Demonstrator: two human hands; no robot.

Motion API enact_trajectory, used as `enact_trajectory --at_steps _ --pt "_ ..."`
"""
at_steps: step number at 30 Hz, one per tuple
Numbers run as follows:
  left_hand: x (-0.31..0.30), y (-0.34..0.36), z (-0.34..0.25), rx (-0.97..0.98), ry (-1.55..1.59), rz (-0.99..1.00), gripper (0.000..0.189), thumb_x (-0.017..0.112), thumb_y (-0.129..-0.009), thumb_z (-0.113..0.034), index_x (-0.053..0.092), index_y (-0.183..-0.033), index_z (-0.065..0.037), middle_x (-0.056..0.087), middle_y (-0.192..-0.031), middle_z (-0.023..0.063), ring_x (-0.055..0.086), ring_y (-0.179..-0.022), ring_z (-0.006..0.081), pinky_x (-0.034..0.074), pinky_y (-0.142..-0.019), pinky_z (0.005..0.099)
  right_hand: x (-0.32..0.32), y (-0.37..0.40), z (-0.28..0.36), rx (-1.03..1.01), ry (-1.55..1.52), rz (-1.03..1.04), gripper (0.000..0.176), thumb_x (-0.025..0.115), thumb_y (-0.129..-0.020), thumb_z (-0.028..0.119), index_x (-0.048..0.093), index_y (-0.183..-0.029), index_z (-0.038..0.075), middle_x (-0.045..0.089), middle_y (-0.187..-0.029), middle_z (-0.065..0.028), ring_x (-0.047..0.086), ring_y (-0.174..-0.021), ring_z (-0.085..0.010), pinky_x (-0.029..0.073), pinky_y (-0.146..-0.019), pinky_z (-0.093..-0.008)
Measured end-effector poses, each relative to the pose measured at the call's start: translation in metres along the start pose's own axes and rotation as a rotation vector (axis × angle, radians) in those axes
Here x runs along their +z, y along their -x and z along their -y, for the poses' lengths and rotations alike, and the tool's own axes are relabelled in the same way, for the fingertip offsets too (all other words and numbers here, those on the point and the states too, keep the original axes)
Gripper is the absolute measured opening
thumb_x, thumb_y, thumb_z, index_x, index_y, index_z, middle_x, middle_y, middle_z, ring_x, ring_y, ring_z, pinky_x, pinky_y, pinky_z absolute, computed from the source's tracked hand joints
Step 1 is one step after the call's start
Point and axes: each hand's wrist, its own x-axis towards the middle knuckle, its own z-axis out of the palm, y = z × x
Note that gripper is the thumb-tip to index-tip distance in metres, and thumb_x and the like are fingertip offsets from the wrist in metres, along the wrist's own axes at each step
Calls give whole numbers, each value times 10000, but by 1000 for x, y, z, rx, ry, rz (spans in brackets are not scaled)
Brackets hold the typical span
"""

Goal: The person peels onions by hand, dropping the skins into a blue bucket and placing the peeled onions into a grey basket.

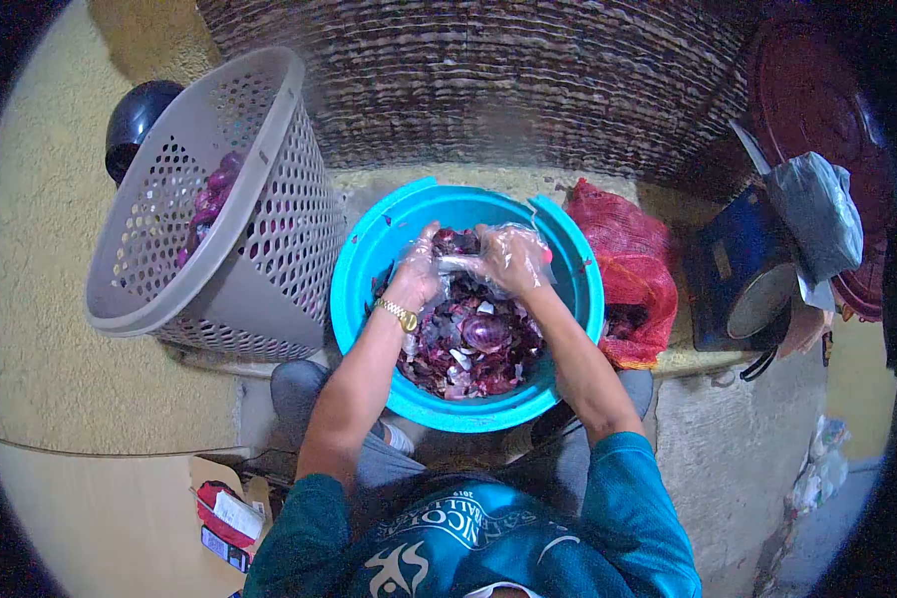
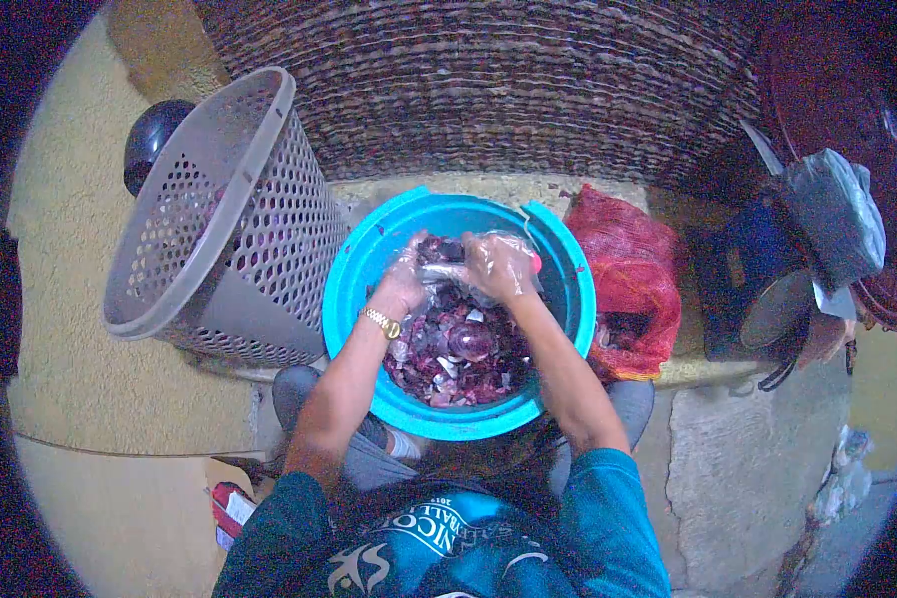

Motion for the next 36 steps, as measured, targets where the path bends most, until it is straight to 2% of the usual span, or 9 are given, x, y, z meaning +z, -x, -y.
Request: enact_trajectory --at_steps 8,16,18,21,22,24,26,33,36 --pt "-34 -42 8 126 136 31 376 545 -943 -404 603 -1009 -39 675 -967 123 645 -888 278 517 -826 448 -1 -2 7 27 -79 36 462 616 -809 538 631 -908 87 656 -774 -192 654 -756 -393 507 -649 -512" --pt "0 -6 2 145 118 -10 405 569 -913 -434 610 -1054 -56 669 -1008 116 636 -933 279 509 -866 440 -17 -3 16 93 -90 -18 420 613 -813 514 653 -885 103 660 -773 -192 659 -746 -387 520 -669 -494" --pt "-9 -15 -1 79 169 169 376 597 -906 -383 610 -1084 -52 667 -1036 106 646 -912 254 526 -864 376 4 -8 -6 86 -52 -18 426 615 -807 524 662 -899 111 661 -771 -192 659 -738 -385 521 -661 -490" --pt "9 10 -11 176 -65 281 468 588 -899 -419 595 -1194 -57 651 -1086 101 620 -1002 239 509 -899 396 -5 -10 -13 74 -15 9 483 628 -772 569 683 -950 123 667 -780 -190 663 -742 -374 523 -673 -480" --pt "16 19 -14 75 4 340 463 588 -907 -405 588 -1214 -58 653 -1082 95 620 -1010 224 506 -911 387 -14 -10 -10 75 3 45 503 635 -760 583 685 -960 125 668 -783 -189 664 -751 -371 521 -688 -481" --pt "14 14 -8 105 -5 275 454 592 -907 -412 596 -1188 -56 654 -1077 94 625 -996 228 508 -904 386 -14 -9 -7 75 20 81 523 641 -748 597 687 -969 126 669 -785 -189 664 -761 -368 519 -703 -482" --pt "11 8 -4 135 -17 214 446 595 -906 -419 603 -1161 -54 656 -1072 93 630 -982 231 510 -896 386 -4 -7 -7 -71 -12 -119 489 663 -742 562 664 -901 99 617 -645 -161 634 -621 -346 476 -571 -480" --pt "-3 -5 2 217 95 129 384 610 -894 -446 622 -1047 -94 667 -990 92 644 -901 242 522 -857 409 -2 -5 10 9 -25 -53 357 616 -825 442 620 -914 97 635 -704 -171 642 -672 -361 474 -574 -485" --pt "-2 -4 2 223 178 131 355 599 -902 -437 626 -1054 -116 667 -973 90 641 -878 243 524 -847 414 -3 -4 18 113 -154 -10 389 616 -801 468 647 -925 101 662 -778 -202 657 -759 -400 512 -667 -504"
